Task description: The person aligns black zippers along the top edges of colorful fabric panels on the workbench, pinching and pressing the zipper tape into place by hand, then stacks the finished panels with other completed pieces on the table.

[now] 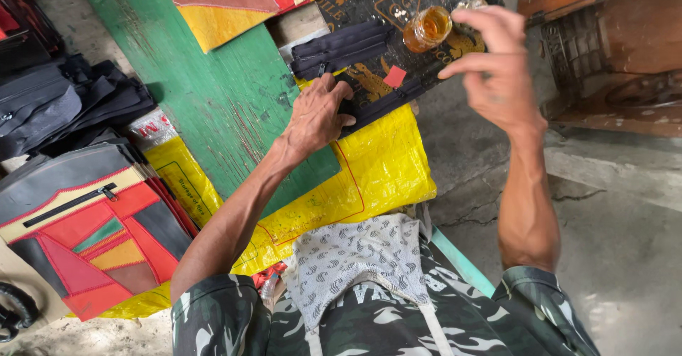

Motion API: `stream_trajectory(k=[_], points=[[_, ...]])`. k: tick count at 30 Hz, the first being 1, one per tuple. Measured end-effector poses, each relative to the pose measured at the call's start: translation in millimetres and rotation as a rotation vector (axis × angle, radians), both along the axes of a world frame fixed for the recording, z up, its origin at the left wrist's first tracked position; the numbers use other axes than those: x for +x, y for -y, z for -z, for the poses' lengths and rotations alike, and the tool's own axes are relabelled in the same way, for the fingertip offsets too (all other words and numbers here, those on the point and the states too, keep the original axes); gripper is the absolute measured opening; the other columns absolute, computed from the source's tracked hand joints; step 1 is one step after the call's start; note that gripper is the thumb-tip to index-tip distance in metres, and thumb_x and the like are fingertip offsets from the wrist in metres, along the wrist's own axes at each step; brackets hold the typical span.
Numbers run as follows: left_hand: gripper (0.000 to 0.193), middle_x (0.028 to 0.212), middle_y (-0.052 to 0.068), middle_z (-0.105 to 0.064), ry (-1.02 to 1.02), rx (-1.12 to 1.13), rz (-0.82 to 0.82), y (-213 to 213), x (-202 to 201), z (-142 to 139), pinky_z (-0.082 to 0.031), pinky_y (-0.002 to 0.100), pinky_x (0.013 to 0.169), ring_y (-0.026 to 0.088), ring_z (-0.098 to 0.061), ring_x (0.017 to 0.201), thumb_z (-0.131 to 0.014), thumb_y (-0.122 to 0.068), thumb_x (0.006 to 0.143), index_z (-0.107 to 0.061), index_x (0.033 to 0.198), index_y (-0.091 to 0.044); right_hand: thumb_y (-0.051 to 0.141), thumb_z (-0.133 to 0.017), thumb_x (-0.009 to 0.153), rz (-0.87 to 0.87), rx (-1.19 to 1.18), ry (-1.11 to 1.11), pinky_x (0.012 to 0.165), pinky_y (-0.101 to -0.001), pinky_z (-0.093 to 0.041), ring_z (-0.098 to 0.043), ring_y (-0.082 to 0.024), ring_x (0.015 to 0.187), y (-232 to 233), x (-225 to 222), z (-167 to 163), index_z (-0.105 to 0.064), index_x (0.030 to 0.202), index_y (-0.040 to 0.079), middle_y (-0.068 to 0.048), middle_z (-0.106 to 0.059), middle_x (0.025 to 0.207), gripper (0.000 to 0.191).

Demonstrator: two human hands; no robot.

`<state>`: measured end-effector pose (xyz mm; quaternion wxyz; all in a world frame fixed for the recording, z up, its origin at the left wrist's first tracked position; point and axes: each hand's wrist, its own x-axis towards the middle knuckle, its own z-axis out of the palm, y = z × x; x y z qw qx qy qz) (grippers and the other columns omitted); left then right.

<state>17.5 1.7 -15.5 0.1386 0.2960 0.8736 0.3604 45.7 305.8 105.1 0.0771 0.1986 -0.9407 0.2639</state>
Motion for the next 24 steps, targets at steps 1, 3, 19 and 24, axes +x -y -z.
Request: stream_trajectory(k=[1,3,19,24], points=[[0.046,0.104,0.014,-0.054,0.001,0.007,0.006,0.5,0.0,1.0,-0.046,0.049,0.084,0.037,-0.056,0.101,-0.087,-0.024,0.074,-0.062,0.110,-0.008,-0.012,-0.061,0.082,0.085,-0.201,-0.098,0.109,-0.0408,-0.045,-0.051,-0.027,0.134,-1.6,15.6,-8.6,-0.078,0.105,0.016,-0.012,-0.061,0.143,0.040],[0.046,0.104,0.014,-0.054,0.013,0.017,0.009,1.9,0.2,2.9,-0.046,0.048,0.085,0.036,-0.056,0.102,-0.087,-0.022,0.074,-0.062,0.111,-0.008,-0.010,-0.058,0.090,0.210,-0.593,-0.235,0.093,-0.0374,-0.049,-0.057,-0.024,0.121,-2.7,36.2,-10.7,-0.077,0.110,0.010,-0.016,-0.061,0.136,0.035],[0.045,0.105,0.017,-0.056,0.053,-0.001,0.029,0.5,-3.9,-2.6,-0.046,0.048,0.087,0.038,-0.056,0.104,-0.086,-0.017,0.075,-0.064,0.112,-0.006,0.027,-0.044,0.115,0.487,-0.910,0.491,0.078,-0.0312,-0.056,-0.053,-0.009,0.063,42.0,106.7,145.7,-0.038,0.162,0.006,0.003,-0.045,0.062,0.052],[0.044,0.107,0.017,-0.056,0.062,-0.008,0.039,1.7,-4.9,-4.6,-0.046,0.048,0.087,0.038,-0.056,0.104,-0.086,-0.017,0.076,-0.064,0.113,-0.006,0.026,-0.043,0.114,0.484,-0.881,0.514,0.076,-0.0306,-0.056,-0.051,-0.008,0.061,42.3,105.1,148.8,-0.038,0.162,0.008,0.003,-0.044,0.061,0.051]])
